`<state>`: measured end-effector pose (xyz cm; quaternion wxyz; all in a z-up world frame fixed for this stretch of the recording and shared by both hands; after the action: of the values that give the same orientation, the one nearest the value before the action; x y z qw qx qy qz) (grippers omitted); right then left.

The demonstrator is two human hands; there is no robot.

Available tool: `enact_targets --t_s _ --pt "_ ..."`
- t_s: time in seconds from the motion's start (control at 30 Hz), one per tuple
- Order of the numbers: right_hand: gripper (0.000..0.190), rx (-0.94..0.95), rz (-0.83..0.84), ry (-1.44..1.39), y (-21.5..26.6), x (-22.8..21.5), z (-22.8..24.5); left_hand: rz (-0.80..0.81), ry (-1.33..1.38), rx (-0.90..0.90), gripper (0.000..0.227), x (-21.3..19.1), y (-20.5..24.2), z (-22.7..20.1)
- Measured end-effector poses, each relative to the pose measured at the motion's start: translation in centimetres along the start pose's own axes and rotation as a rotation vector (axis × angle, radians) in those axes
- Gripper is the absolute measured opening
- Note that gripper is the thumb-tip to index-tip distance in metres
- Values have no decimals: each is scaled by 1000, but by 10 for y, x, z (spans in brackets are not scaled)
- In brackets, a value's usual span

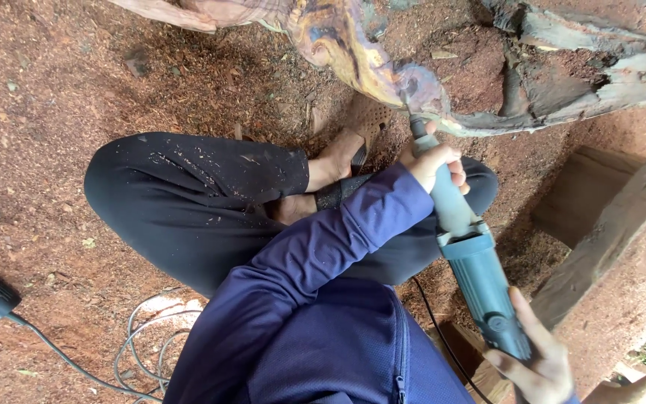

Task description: Sanding the surface of a large, irregular piece of wood using a handheld power rotary tool.

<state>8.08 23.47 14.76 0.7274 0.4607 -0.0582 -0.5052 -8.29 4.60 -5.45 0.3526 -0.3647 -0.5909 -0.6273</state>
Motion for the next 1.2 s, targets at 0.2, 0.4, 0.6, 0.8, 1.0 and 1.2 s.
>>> enact_targets --t_s 0.2,0.4,0.6,0.8,1.0,1.2 --pt "110 -185 32 66 -19 38 -23 -45 -132 14 92 -20 0 -17" --pt "107 -145 -13 -118 -33 64 -47 -64 -292 20 88 -27 -5 -41" --pt "106 -128 -97 -25 -40 78 -34 -142 -322 -27 74 -36 -15 -50" --pt "106 -123 -56 2 -56 80 -34 -37 -259 29 70 -33 -12 -78" --pt "101 -165 172 -154 -77 96 -26 -4 -146 -152 38 -64 -7 -73" --pt "103 -142 108 25 -91 103 -8 65 -134 0 44 -61 -13 -101"
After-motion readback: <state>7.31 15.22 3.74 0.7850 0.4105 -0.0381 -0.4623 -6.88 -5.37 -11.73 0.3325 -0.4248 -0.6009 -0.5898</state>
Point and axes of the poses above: each hand's wrist, its own y-axis away from the middle knuckle, its own x-axis out of the palm, z = x × y, the point moved 10 cm from there along -y, towards the middle knuckle, and after that the axes turned 12 degrees about x, right-handed, at the moved point
